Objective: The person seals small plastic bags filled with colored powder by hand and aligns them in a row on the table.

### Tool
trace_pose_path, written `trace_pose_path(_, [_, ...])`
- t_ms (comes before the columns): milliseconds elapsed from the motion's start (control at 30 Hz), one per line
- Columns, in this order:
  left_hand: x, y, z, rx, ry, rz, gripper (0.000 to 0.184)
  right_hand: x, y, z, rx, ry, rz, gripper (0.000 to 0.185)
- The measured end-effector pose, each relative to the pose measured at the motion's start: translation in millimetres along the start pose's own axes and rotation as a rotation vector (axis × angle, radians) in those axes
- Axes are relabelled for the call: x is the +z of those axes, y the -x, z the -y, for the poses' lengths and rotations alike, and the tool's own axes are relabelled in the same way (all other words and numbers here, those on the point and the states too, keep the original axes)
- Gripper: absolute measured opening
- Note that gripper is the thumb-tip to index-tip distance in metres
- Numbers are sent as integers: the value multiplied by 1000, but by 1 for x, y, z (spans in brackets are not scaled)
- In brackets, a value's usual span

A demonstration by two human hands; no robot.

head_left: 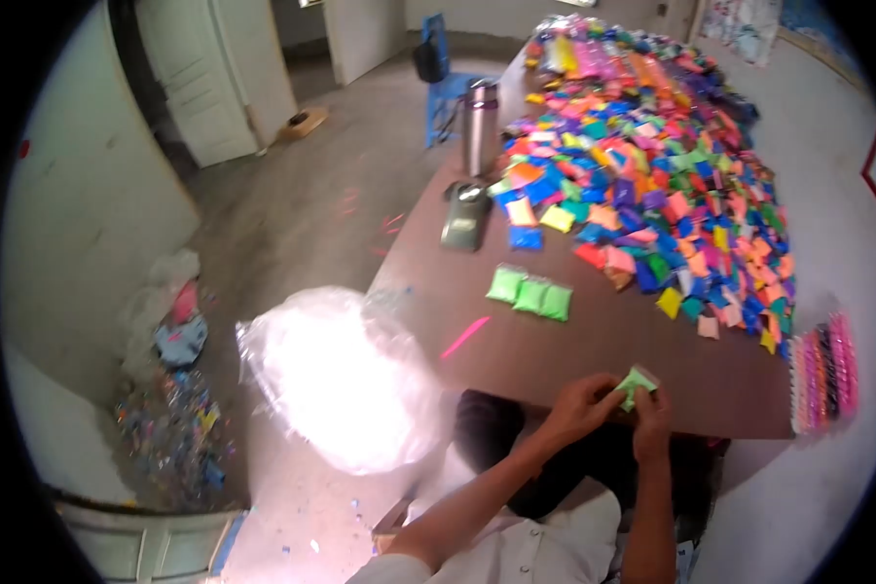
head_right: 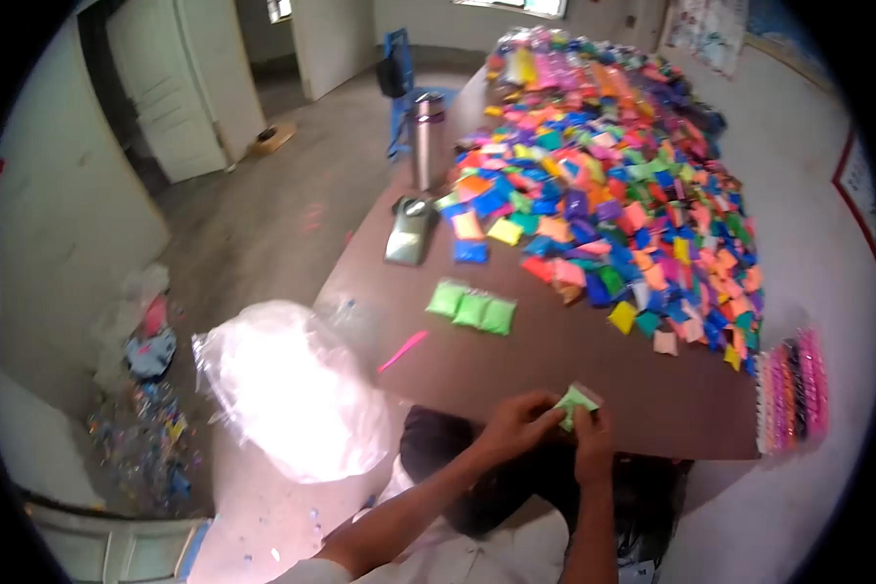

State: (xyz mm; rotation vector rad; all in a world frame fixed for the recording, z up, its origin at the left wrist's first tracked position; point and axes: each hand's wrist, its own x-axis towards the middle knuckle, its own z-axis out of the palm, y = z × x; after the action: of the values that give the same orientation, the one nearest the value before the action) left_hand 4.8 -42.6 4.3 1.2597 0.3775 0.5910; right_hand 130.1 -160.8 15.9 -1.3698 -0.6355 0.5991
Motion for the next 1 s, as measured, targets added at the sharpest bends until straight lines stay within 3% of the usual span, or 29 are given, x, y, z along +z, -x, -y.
trace_pose_path(200, [-17, 46, -10, 136, -363, -95, 17, 12, 31, 3, 159, -47, 120, 35])
trace_pose_path(333, [-26, 79, -24, 28, -251, -88, 18, 23, 50, -6, 186, -73, 140, 31])
trace_pose_path(400, [-25, 94, -25, 66, -34, -182, 20, 32, 61, -5, 181, 8, 244, 26])
trace_pose_path(533, [-38, 114, -14, -22, -268, -209, 20, 42, 82, -4, 220, 20, 314, 24])
trace_pose_path(633, [-40, 129, -14, -70, -184, -265, 19, 47, 92, -7, 176, 99, 399, 23])
trace_pose_path(700, [-40, 129, 0, 189, -393, -335, 18, 44, 92, -14, 176, 155, 360, 22])
trace_pose_path(933, [-32, 135, -5, 8, -142, -283, 20, 54, 98, -7, 108, 125, 317, 20])
trace_pose_path(1000, [-34, 138, 0, 11, -151, -292, 21, 53, 97, -12, -101, 268, 360, 20])
